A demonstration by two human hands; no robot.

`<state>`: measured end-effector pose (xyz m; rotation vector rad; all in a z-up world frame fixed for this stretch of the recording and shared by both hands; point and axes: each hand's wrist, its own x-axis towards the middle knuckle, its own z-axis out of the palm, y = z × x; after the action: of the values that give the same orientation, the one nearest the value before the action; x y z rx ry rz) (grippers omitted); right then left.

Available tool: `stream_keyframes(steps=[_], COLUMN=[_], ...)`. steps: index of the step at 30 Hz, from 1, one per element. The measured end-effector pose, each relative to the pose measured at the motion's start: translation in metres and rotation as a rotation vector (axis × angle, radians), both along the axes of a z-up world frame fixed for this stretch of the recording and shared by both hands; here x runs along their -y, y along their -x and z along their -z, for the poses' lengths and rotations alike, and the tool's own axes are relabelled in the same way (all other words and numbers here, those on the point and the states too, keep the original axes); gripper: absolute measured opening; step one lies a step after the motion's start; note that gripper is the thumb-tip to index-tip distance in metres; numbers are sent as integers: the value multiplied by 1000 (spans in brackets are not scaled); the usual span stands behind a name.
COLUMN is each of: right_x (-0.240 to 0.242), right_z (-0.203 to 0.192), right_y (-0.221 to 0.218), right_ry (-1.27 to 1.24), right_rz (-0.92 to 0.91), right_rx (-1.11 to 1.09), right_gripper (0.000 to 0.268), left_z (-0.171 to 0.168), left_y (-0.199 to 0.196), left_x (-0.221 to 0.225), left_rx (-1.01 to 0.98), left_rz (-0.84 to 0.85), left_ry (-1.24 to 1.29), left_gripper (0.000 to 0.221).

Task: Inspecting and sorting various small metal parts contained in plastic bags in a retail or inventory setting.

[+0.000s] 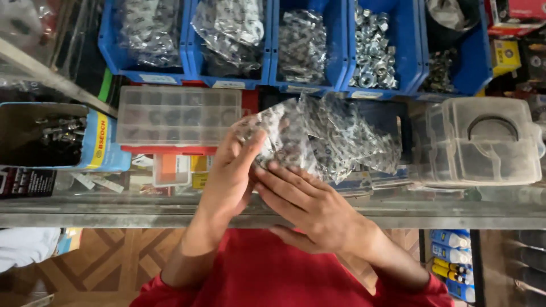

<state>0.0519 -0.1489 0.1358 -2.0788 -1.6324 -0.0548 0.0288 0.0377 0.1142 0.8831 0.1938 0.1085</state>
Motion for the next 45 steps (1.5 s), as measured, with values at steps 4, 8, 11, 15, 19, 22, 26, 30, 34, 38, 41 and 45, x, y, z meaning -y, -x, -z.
stream_keyframes(steps=[4,8,11,15,19,22,26,30,34,38,41,45], right_x=[16,15,4,3,7,4,-3,-6,-19,-24,-24,-43], right_z=[32,41,30,36,26,25,32,44,25,8,19,15], right_y=[-5,-21,-34,-16,5,17,25,23,24,24,5,-18], right_ry=[-4,-35,-169,-122,-289,-585,-615,-728,-686,-761,-895,-843], right_rz=[68,273,318,258,199,215,594,845,559,271,301,303], right_rx=[-3,-40,-113,38,-343,-877,-1058,-855,-641,-983,-822,-447], right_gripper=[82,99,96,97,82,83,67,27,45,58,41,41], left_z=[10,-12,2,-2,-4,-5,3,14,-38,-59,1,128], left_y=[1,6,10,6,-1,-2,-8,-3,17,15,13,26], left_x=[-2,13,29,12,-11,-8,5,16,43,32,24,20], left_rx=[-19,-266,-135,-106,23,106,120,-26,42,84,-34,-134], left_rz=[-28,140,293,135,-40,-48,-113,-196,-60,-77,-89,-106], left_ry=[80,-472,-113,-315,47,44,10,-587,-407,-278,315,521], left_gripper=[24,49,44,45,26,21,29,57,91,88,75,70])
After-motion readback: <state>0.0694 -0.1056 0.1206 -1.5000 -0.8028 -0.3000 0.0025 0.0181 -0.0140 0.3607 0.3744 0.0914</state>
